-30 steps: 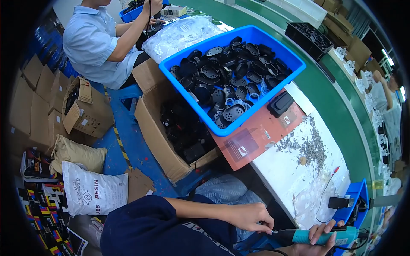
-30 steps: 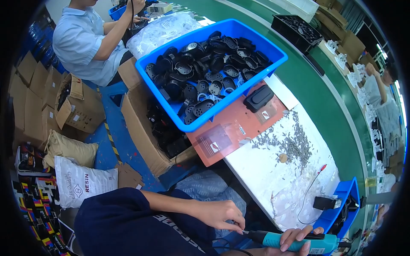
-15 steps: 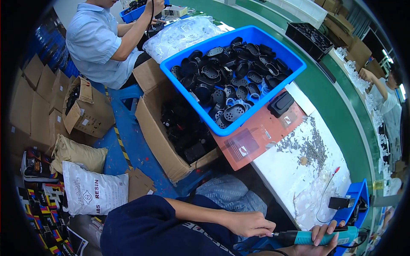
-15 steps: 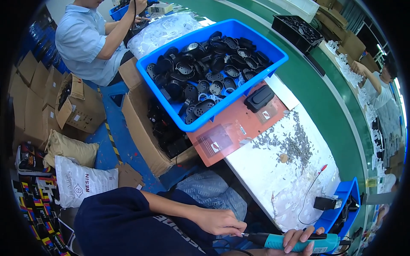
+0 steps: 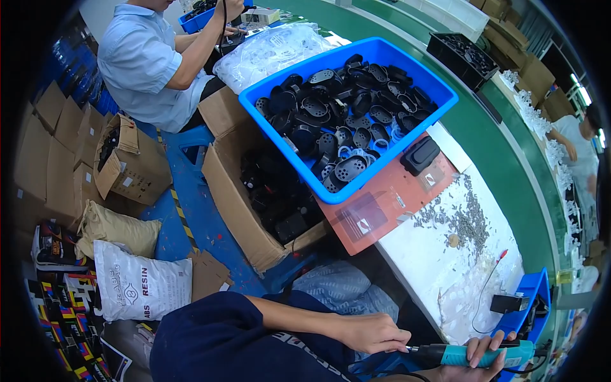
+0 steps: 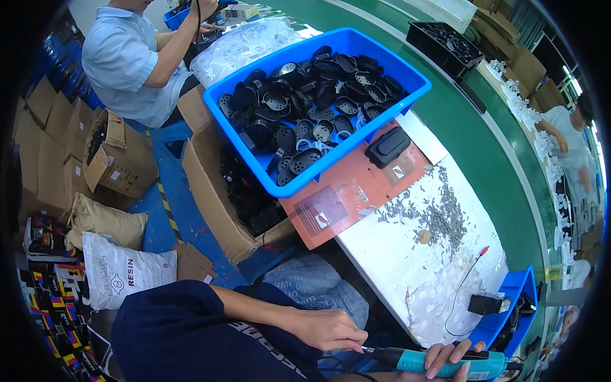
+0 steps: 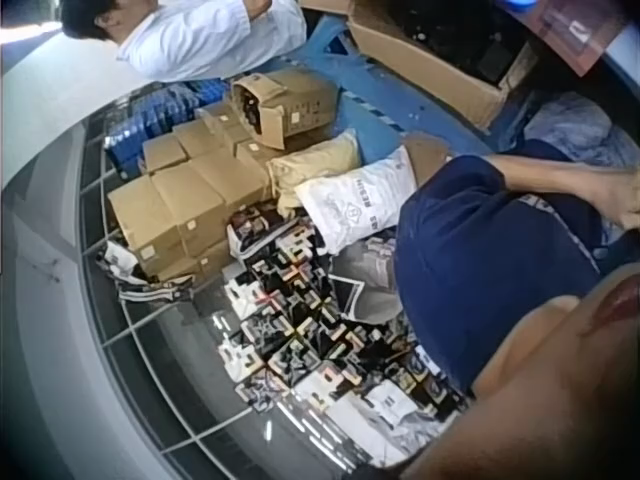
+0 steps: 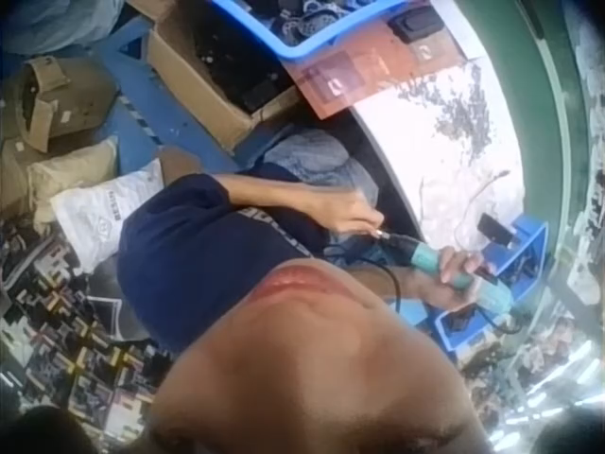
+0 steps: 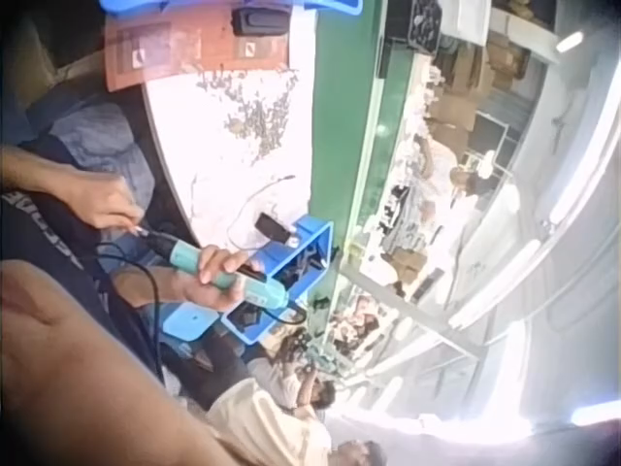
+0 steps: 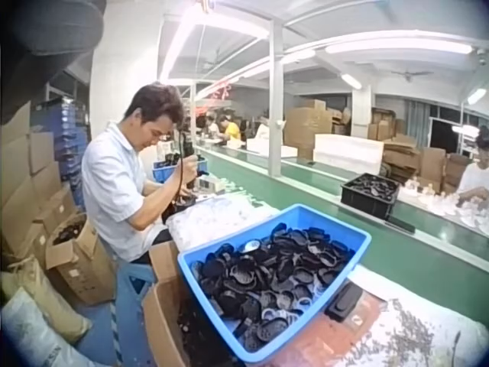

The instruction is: Assembling electronic or mechanical components using an electric screwdriver on an assembly line.

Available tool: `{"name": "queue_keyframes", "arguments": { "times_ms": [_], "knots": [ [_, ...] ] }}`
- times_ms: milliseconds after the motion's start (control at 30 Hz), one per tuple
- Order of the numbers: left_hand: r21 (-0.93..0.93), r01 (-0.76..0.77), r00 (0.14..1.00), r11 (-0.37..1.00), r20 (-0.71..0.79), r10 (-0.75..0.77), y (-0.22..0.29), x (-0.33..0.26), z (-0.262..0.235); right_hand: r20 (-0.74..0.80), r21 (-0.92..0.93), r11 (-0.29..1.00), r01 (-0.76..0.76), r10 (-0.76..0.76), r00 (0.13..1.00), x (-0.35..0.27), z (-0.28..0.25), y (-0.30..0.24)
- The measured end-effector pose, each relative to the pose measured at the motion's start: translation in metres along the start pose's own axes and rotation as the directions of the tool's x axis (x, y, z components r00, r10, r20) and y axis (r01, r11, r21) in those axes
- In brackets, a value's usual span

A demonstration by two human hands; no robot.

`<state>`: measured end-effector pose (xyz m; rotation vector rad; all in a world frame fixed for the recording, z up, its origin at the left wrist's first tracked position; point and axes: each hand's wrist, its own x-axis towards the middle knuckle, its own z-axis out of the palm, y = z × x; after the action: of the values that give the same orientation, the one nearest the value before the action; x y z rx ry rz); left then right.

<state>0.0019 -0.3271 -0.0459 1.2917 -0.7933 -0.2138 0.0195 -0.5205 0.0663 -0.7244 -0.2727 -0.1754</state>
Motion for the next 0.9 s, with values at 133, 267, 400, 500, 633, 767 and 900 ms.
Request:
{"name": "queue_keyframes", "arguments": {
  "times_ms": [133,267,400,500,633,767,900],
  "knots": [
    [0.19,-0.076,0.996,0.979,0.051,0.068,-0.002,-0.001,-0.01,-0.031,-0.043,0.998,0.037,-0.039,0.999,0.0,0.0,-0.004],
    [0.125,-0.014,0.999,0.992,0.043,0.009,-0.008,-0.009,-0.029,-0.087,-0.129,0.987,0.1,-0.112,0.99,-0.001,-0.001,-0.008],
    [0.129,-0.006,0.985,0.992,-0.171,0.028,-0.002,0.001,-0.028,-0.104,-0.195,0.973,0.128,-0.15,0.983,-0.003,0.001,0.0],
    [-0.055,0.168,0.976,0.984,-0.129,-0.173,0.025,0.015,-0.027,-0.13,-0.257,0.957,0.136,-0.174,0.976,-0.001,0.003,0.008],
    [0.16,0.105,0.986,0.981,0.112,-0.124,-0.001,0.007,-0.028,-0.116,-0.258,0.956,0.137,-0.172,0.978,0.0,0.006,0.013],
    [0.181,0.172,0.981,0.968,0.058,-0.185,-0.005,-0.002,-0.02,-0.1,-0.251,0.957,0.146,-0.175,0.979,0.003,0.005,0.013],
    [0.237,0.099,0.98,0.966,0.142,-0.136,-0.004,-0.001,-0.026,-0.181,-0.196,0.963,0.185,-0.221,0.958,-0.001,0.003,0.015]
  ]
}}
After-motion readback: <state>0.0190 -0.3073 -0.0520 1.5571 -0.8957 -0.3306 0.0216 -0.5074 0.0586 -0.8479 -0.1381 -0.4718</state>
